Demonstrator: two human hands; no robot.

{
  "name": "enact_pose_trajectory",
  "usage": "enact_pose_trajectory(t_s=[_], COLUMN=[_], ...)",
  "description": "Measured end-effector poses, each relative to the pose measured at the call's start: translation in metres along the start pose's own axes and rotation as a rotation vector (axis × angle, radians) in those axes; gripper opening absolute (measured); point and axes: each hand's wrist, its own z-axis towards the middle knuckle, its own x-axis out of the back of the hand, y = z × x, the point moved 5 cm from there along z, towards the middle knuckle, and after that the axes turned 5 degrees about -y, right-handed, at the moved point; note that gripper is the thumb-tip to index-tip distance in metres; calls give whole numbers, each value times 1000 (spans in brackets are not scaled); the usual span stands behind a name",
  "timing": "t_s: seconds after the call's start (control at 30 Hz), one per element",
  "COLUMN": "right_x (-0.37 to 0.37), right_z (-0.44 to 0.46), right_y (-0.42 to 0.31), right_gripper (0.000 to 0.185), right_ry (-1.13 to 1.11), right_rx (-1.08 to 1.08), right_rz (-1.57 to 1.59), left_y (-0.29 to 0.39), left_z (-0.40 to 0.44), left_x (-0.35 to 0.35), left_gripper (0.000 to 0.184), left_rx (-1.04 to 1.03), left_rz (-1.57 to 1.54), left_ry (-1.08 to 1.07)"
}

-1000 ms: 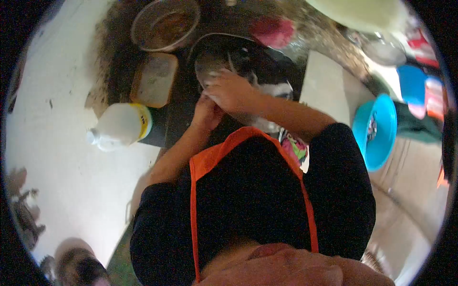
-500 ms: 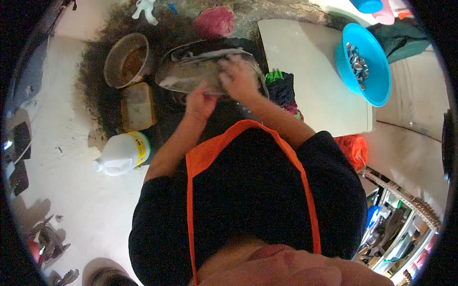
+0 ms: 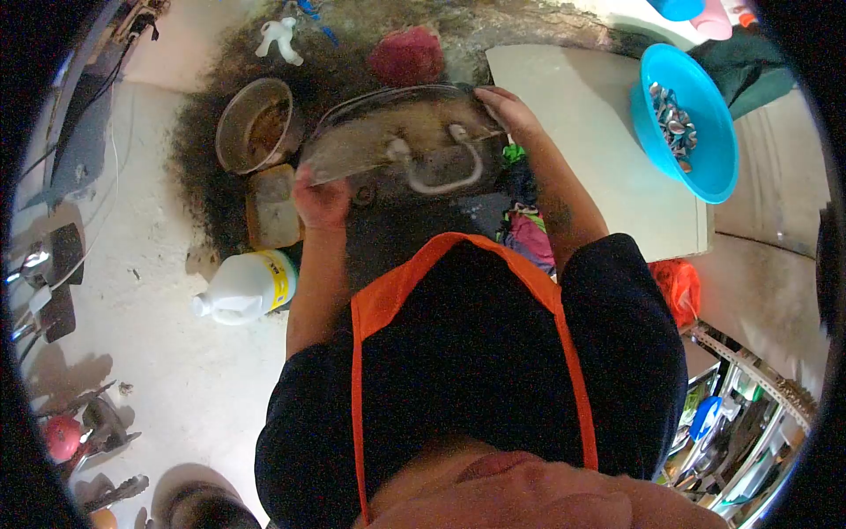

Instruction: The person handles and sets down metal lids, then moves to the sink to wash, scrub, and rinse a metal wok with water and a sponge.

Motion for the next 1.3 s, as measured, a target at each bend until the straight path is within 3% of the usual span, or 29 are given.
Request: enact_pose_trajectory(t_s=[0.1, 0.2, 0.27, 0.37, 0.43, 0.5, 0.6, 0.67, 0.73, 0.83, 0.9, 0.93, 1.0, 1.07, 1.13, 1.2, 1.23, 1.3], right_x=[-41, -68, -74, -80, -101, -109, -83, -30, 16, 63, 81, 86, 44, 14, -38, -101, -122, -163], right_z=[-9, -14, -20, -23, -42, -51, -33, 0, 14, 48, 72, 79, 42, 45, 13, 9, 6, -6], right_y=[-26, -34, -44, -48, -73, -84, -87, -71, -61, 6, 68, 85, 29, -5, -67, -87, -90, -96], right_gripper=[46, 49, 49, 44, 36, 33, 29, 30, 32, 37, 40, 41, 38, 40, 41, 44, 44, 47], right_ry=[66, 55, 82, 114, 203, 187, 134, -55, -176, -167, -190, -184, -202, -406, -474, -719, -747, -1049], right_rx=[84, 100, 190, 157, 611, 610, 607, 360, 184, -119, -311, -444, -490, -40, -22, 434, 436, 583], right_rz=[-362, -432, -441, -465, -735, -816, -859, -616, -93, -115, -61, -56, -245, -525, -717, -910, -918, -901], left_y=[18, -4, -48, -60, -58, -61, -54, -45, -29, -11, -8, -10, -14, 0, 6, 5, 5, 10], left_z=[-4, -11, -16, -9, 0, -2, -12, -24, -28, -40, -46, -44, -44, -43, -46, -46, -45, -50], left_x=[-21, -48, -84, -93, -95, -106, -130, -142, -122, -78, -24, -16, -19, -2, 17, 0, 13, 21], left_gripper=[57, 64, 64, 60, 63, 66, 70, 74, 75, 73, 73, 73, 75, 77, 76, 73, 72, 71], left_rx=[-158, -239, 95, 117, 197, 281, 213, 127, 99, 227, 281, 280, 239, 330, 451, 382, 335, 246], left_rz=[-63, 55, -51, 125, 181, 239, 260, 147, 127, -27, -321, -320, -328, -394, -427, -352, -231, -128], left_ry=[-59, -47, -416, -345, -325, -312, -308, -361, -368, -533, -313, -320, -581, -523, -464, -448, -294, -130])
